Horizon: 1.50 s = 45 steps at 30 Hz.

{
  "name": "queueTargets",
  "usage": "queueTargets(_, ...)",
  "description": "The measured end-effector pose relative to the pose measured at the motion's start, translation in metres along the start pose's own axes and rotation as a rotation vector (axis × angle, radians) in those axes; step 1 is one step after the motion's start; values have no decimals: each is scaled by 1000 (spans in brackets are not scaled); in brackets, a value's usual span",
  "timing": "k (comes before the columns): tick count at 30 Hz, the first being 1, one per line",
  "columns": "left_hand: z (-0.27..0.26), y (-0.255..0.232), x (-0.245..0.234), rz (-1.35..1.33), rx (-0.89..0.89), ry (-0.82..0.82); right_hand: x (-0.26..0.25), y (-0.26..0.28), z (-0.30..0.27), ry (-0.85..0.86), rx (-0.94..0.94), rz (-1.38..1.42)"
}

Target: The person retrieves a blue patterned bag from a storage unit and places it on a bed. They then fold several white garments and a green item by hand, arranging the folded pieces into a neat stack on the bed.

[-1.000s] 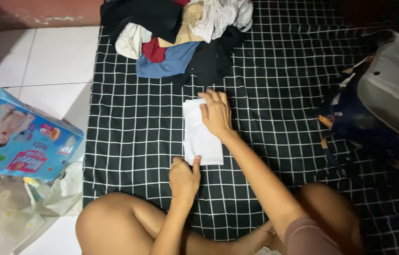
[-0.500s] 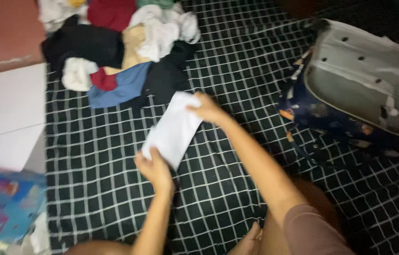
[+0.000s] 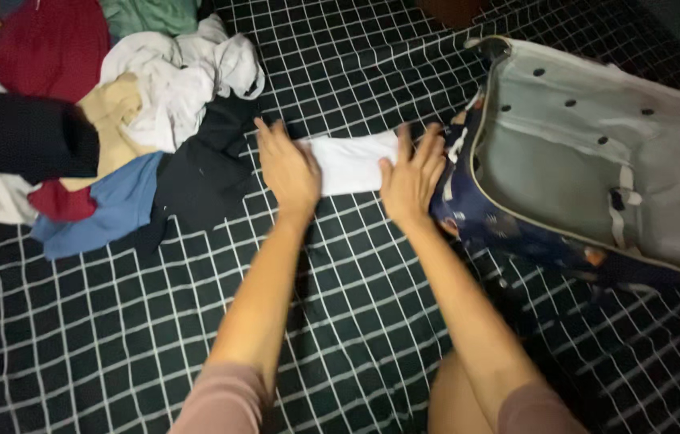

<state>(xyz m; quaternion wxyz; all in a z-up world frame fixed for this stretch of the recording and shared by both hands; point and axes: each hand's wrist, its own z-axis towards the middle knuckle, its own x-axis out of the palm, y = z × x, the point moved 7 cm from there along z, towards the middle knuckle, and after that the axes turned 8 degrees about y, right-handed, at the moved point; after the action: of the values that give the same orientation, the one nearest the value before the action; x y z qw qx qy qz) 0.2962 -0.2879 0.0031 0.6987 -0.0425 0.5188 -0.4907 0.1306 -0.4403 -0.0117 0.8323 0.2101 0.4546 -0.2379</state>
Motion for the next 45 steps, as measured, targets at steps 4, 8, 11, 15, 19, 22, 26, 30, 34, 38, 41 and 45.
queueTargets(4, -27, -15, 56, 255, 369, 380, 33, 34, -6, 374, -134, 53)
queueTargets(8, -32, 14, 73, 212, 141, 507, 46, 37, -4, 482, -33, 164)
queueTargets(11, -30, 13, 67, 188, 147, 513, 46, 41, -1, 495, 19, 158)
queueTargets(15, -7, 9, 18, 139, 199, 315, 38, 63, 15, 500, -5, 31)
queueTargets(19, 33, 63, -79, 213, 1, -83, 24, 121, 35, 306, -163, 323)
queueTargets(22, 68, 93, -122, 452, -132, -116, 20, 167, 38, 274, -197, 587)
queueTargets(26, 76, 93, -167, 160, -62, -140, 36, 209, 31, 568, 146, 1094)
queueTargets(30, 59, 63, -199, -262, 9, -34, 10, 224, 22, 703, 271, 1744)
queueTargets(34, 3, 28, -238, -489, 46, 211, -43, 221, -5, 794, 334, 2140)
queueTargets(38, -74, 27, -270, -837, -126, 406, -99, 209, -57, 989, 86, 2063)
queueTargets(41, -122, 37, -276, -1214, -250, 455, -120, 201, -100, 1122, -121, 1834)
queueTargets(45, -188, 66, -261, -1628, -506, 319, -116, 209, -166, 1352, -390, 1421)
